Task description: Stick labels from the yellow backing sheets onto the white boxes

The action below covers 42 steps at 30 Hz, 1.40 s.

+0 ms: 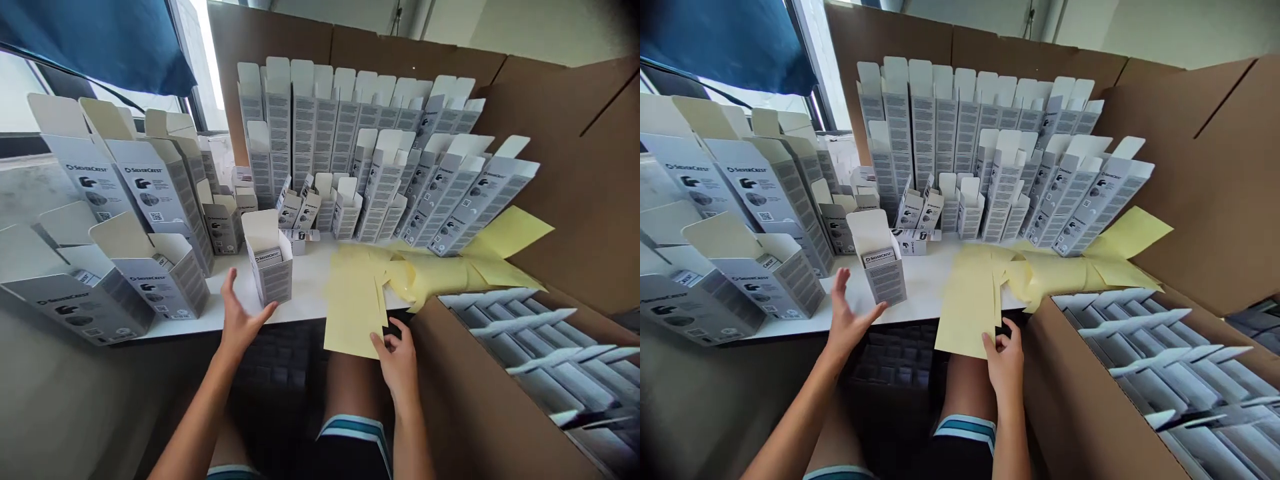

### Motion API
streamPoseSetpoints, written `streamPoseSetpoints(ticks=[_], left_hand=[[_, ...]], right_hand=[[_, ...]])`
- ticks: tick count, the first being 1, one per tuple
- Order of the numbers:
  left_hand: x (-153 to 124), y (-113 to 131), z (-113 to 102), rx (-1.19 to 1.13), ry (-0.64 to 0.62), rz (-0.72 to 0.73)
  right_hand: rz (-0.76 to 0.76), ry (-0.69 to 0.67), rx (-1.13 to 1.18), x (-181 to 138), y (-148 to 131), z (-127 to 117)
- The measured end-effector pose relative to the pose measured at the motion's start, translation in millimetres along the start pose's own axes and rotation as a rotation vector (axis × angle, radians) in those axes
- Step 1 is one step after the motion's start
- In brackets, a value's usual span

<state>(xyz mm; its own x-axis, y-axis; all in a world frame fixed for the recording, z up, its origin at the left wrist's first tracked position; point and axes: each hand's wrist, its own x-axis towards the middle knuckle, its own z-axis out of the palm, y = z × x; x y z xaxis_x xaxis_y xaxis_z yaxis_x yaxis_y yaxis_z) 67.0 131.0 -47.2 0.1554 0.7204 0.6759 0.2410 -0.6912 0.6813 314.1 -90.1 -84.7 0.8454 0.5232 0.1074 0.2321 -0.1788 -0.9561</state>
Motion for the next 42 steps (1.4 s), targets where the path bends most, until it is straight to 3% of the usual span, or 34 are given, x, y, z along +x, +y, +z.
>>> streamPoseSetpoints(ticks=[3, 4, 6, 8, 11, 13, 17, 20, 22, 24, 26, 31, 33, 36, 40, 42], left_hand=[[-53, 33, 3, -0.162, 0.340, 0.073], [-74, 42, 6, -0.251, 0.346, 0.021], [-111, 57, 14, -0.444, 0.126, -0.208], [-132, 62, 21, -0.629, -0.148, -0.551], [-129, 57, 27, -0.897, -0.516, -0.910], [-114, 52, 29, -0.943, -0.602, -0.975], [-98, 52, 29, -0.819, -0.574, -1.081], [-104, 60, 21, -0.823, -0.606, -1.084], [-110, 67, 13, -0.842, -0.638, -1.068], [-114, 72, 3, -0.836, -0.663, -1.061], [-115, 77, -6, -0.802, -0.664, -1.040], [-105, 81, -30, -0.730, -0.512, -0.954], [-100, 81, -41, -0.712, -0.533, -0.945], [-96, 79, -53, -0.674, -0.553, -0.936], [-99, 78, -59, -0.600, -0.421, -0.898], [-102, 77, -59, -0.564, -0.362, -0.853]], right_hand=[[0.119, -0.062, 0.385, -9, -9, -1], [0.171, -0.075, 0.478, -15, -12, -1], [0.252, -0.093, 0.585, -31, -16, -2], [0.296, -0.137, 0.591, -56, -13, -3], [0.324, -0.240, 0.501, -106, 8, -9], [0.351, -0.325, 0.422, -139, 29, -15], [0.326, -0.621, 0.264, -166, 53, -30], [0.271, -0.560, 0.252, -145, 39, -29], [0.261, -0.456, 0.319, -125, 21, -20], [0.245, -0.437, 0.389, -109, 4, -5], [0.256, -0.497, 0.417, -101, -9, 10], [0.297, -0.721, 0.403, -95, -29, 31], [0.296, -0.762, 0.422, -91, -34, 35], [0.228, -0.797, 0.443, -86, -43, 42], [0.114, -0.961, 0.477, -84, -53, 52], [0.074, -0.973, 0.501, -83, -56, 56]])
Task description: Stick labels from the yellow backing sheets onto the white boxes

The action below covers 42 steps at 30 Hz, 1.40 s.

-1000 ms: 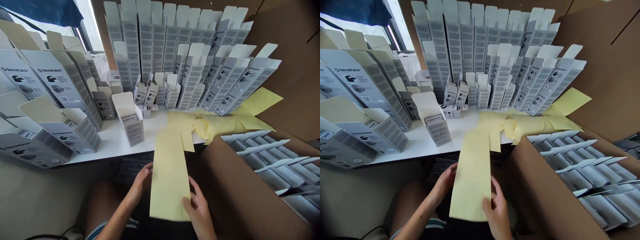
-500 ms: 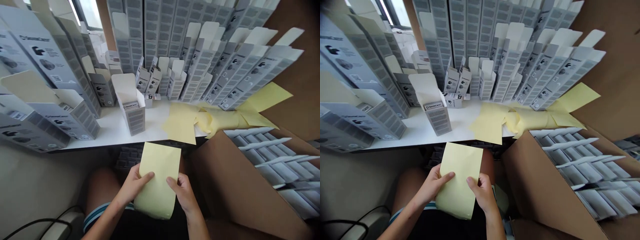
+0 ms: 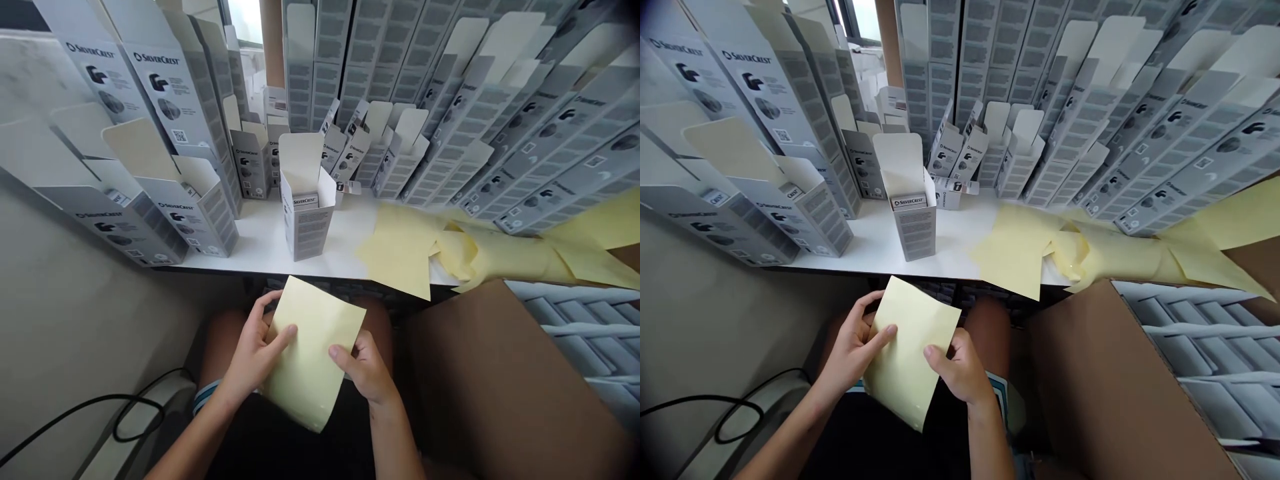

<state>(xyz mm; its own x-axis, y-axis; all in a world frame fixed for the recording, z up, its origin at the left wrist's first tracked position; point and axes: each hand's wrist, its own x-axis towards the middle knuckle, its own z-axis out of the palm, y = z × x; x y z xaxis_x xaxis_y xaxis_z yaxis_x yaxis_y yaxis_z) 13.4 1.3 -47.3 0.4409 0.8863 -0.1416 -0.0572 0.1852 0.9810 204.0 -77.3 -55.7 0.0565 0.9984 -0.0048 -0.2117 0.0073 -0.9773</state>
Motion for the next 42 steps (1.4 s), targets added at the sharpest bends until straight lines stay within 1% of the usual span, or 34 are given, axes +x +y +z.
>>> streamPoseSetpoints(ticks=[3, 4, 5, 6, 8, 9, 10, 11, 12, 14, 16, 18, 20, 22, 24, 28, 30, 34, 37, 42], left_hand=[[0, -3, 0, 0.049, -0.009, 0.058], [0, -3, 1, 0.100, 0.001, 0.105], [1, -4, 1, 0.188, 0.038, 0.185], [1, -4, 3, 0.308, 0.111, 0.300], [0, -3, 7, 0.595, 0.304, 0.581], [-1, -1, 10, 0.729, 0.361, 0.705], [-2, 1, 13, 0.836, 0.363, 0.798], [-3, 3, 17, 0.907, 0.315, 0.855], [-4, 5, 21, 0.944, 0.237, 0.882], [-6, 11, 27, 0.941, 0.095, 0.878], [-7, 15, 32, 0.884, 0.036, 0.858], [-7, 19, 34, 0.815, -0.024, 0.824], [-8, 21, 34, 0.741, -0.094, 0.767], [-9, 23, 34, 0.681, -0.132, 0.712], [-11, 24, 35, 0.679, -0.127, 0.698], [-16, 22, 39, 0.803, -0.043, 0.776], [-16, 19, 41, 0.829, -0.023, 0.801], [-15, 14, 42, 0.830, -0.006, 0.789], [-14, 11, 41, 0.774, -0.005, 0.752], [-15, 10, 37, 0.597, -0.058, 0.597]], right_hand=[[-0.025, 0.032, -0.021, 3, 2, -1], [-0.029, 0.036, -0.042, 4, 3, -2], [-0.034, 0.035, -0.069, 5, 5, -4], [-0.042, 0.030, -0.098, 5, 6, -5], [-0.061, 0.020, -0.147, 7, 7, -8], [-0.068, 0.021, -0.161, 7, 7, -8], [-0.075, 0.021, -0.170, 7, 5, -9], [-0.079, 0.016, -0.177, 6, 3, -9], [-0.077, 0.005, -0.188, 5, 1, -9], [-0.071, -0.035, -0.229, 2, -6, -10], [-0.085, -0.091, -0.290, -2, -12, -12], [-0.134, -0.135, -0.362, -6, -17, -13], [-0.195, -0.151, -0.438, -8, -21, -14], [-0.245, -0.143, -0.508, -9, -24, -13], [-0.268, -0.139, -0.571, -9, -26, -10], [-0.270, -0.125, -0.660, -7, -30, -4], [-0.271, -0.117, -0.681, -7, -30, -3], [-0.259, -0.127, -0.679, -7, -28, -4], [-0.236, -0.126, -0.648, -6, -28, -3], [-0.205, -0.132, -0.611, -5, -23, -2]])
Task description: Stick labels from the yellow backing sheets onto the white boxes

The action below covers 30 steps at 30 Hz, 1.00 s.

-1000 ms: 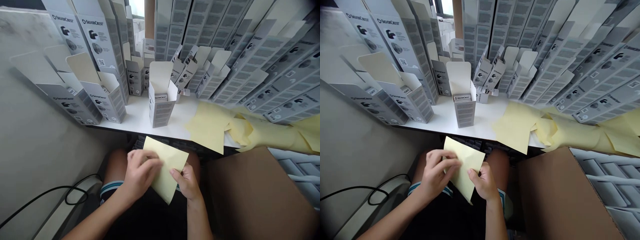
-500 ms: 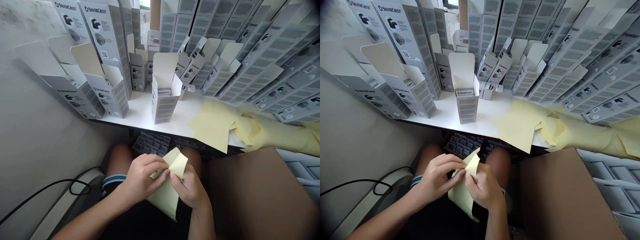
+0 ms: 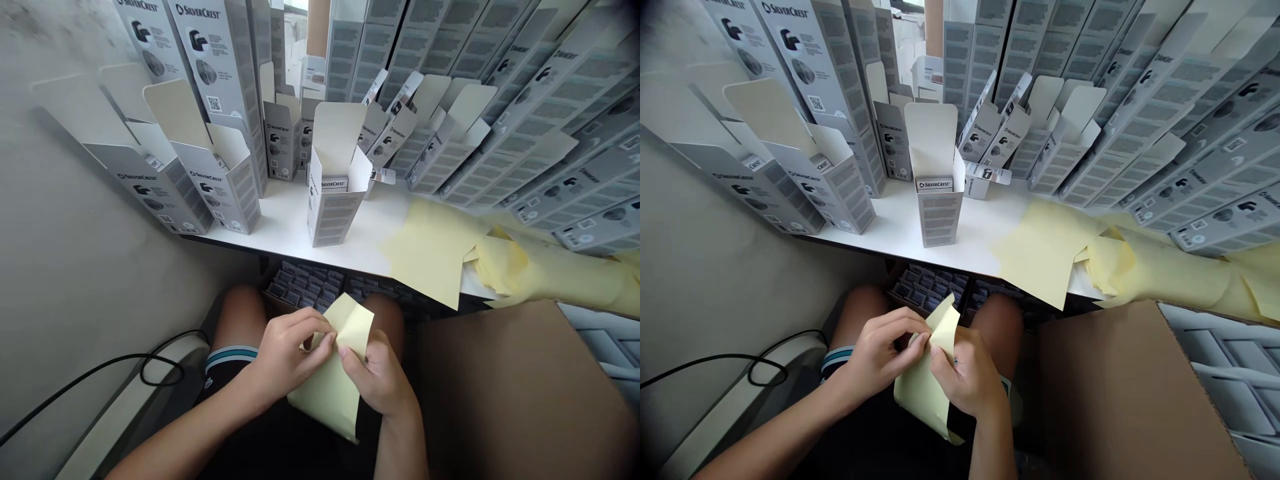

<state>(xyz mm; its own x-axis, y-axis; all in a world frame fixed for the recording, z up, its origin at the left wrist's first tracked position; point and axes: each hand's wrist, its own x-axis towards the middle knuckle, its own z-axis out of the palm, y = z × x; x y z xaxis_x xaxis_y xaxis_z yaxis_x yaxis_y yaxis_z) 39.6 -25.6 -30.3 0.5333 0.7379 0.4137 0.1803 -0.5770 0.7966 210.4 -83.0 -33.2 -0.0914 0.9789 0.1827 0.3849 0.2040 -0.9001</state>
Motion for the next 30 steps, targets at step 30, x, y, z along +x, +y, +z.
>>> streamPoseSetpoints(ticks=[30], left_hand=[[1, -32, 12, -0.221, 0.126, -0.138]], right_hand=[[0.423, 0.687, -0.713, 139, 69, -214]])
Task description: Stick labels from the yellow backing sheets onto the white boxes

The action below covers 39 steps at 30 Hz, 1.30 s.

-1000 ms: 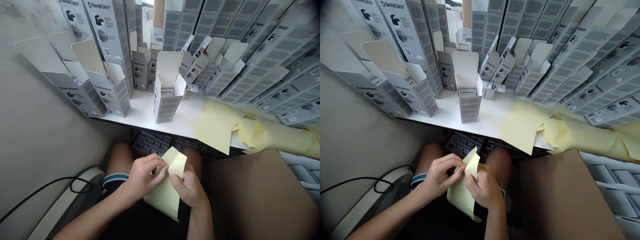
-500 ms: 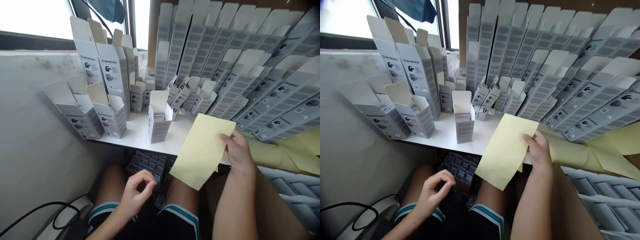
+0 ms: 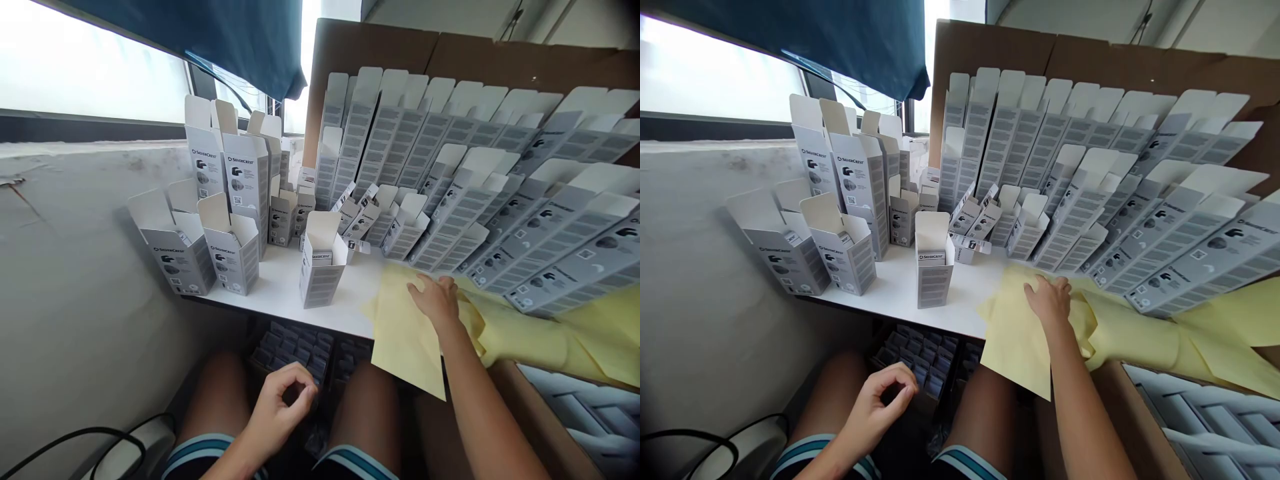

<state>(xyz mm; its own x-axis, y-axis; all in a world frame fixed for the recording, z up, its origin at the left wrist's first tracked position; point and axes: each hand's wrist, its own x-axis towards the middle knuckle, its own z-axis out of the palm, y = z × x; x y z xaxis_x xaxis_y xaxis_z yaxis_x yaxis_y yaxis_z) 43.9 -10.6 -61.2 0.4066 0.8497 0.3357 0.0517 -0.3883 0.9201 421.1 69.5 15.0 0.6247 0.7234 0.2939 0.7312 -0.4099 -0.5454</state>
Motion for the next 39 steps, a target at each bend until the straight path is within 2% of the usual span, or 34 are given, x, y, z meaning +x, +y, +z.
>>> streamPoseSetpoints(ticks=[2, 4, 6, 8, 9, 12, 15, 18, 20, 23, 24, 27, 29, 32, 35, 37, 39], left_hand=[[5, -1, -1, 0.020, 0.014, 0.007], [13, -1, -3, 0.049, 0.025, 0.025], [23, 1, -5, 0.090, 0.023, 0.057], [32, 4, -6, 0.139, 0.011, 0.098], [37, 6, -7, 0.161, 0.000, 0.121], [45, 11, -7, 0.197, -0.041, 0.193], [45, 14, -6, 0.191, -0.088, 0.246], [47, 11, -9, 0.157, -0.119, 0.285], [58, 5, -15, 0.155, -0.008, 0.319], [94, -9, -25, 0.198, 0.276, 0.293], [109, -15, -28, 0.208, 0.285, 0.252], [145, -29, -35, 0.178, 0.111, 0.139], [153, -32, -35, 0.121, 0.000, 0.109], [139, -22, -31, 0.045, -0.064, 0.152], [108, 4, -28, 0.059, -0.073, 0.248], [89, 25, -30, 0.136, -0.050, 0.295], [76, 44, -35, 0.208, -0.081, 0.301]], right_hand=[[-0.067, -0.061, 0.037, -26, -11, -10], [-0.155, -0.146, 0.140, -67, -26, -17], [-0.280, -0.289, 0.427, -118, -42, -19], [-0.344, -0.476, 0.584, -166, -57, -12], [-0.355, -0.527, 0.621, -186, -63, -7], [-0.359, -0.544, 0.701, -218, -72, 11], [-0.367, -0.471, 0.750, -222, -72, 20], [-0.376, -0.365, 0.802, -217, -67, 18], [-0.354, -0.262, 0.862, -214, -62, 17], [-0.292, -0.123, 0.949, -210, -54, 21], [-0.278, -0.103, 0.973, -209, -52, 25], [-0.273, -0.093, 1.028, -204, -50, 39], [-0.295, -0.085, 1.029, -201, -53, 47], [-0.375, -0.093, 0.993, -203, -62, 49], [-0.459, -0.157, 1.036, -213, -74, 38], [-0.460, -0.198, 1.114, -222, -80, 27], [-0.425, -0.209, 1.197, -230, -85, 19]])
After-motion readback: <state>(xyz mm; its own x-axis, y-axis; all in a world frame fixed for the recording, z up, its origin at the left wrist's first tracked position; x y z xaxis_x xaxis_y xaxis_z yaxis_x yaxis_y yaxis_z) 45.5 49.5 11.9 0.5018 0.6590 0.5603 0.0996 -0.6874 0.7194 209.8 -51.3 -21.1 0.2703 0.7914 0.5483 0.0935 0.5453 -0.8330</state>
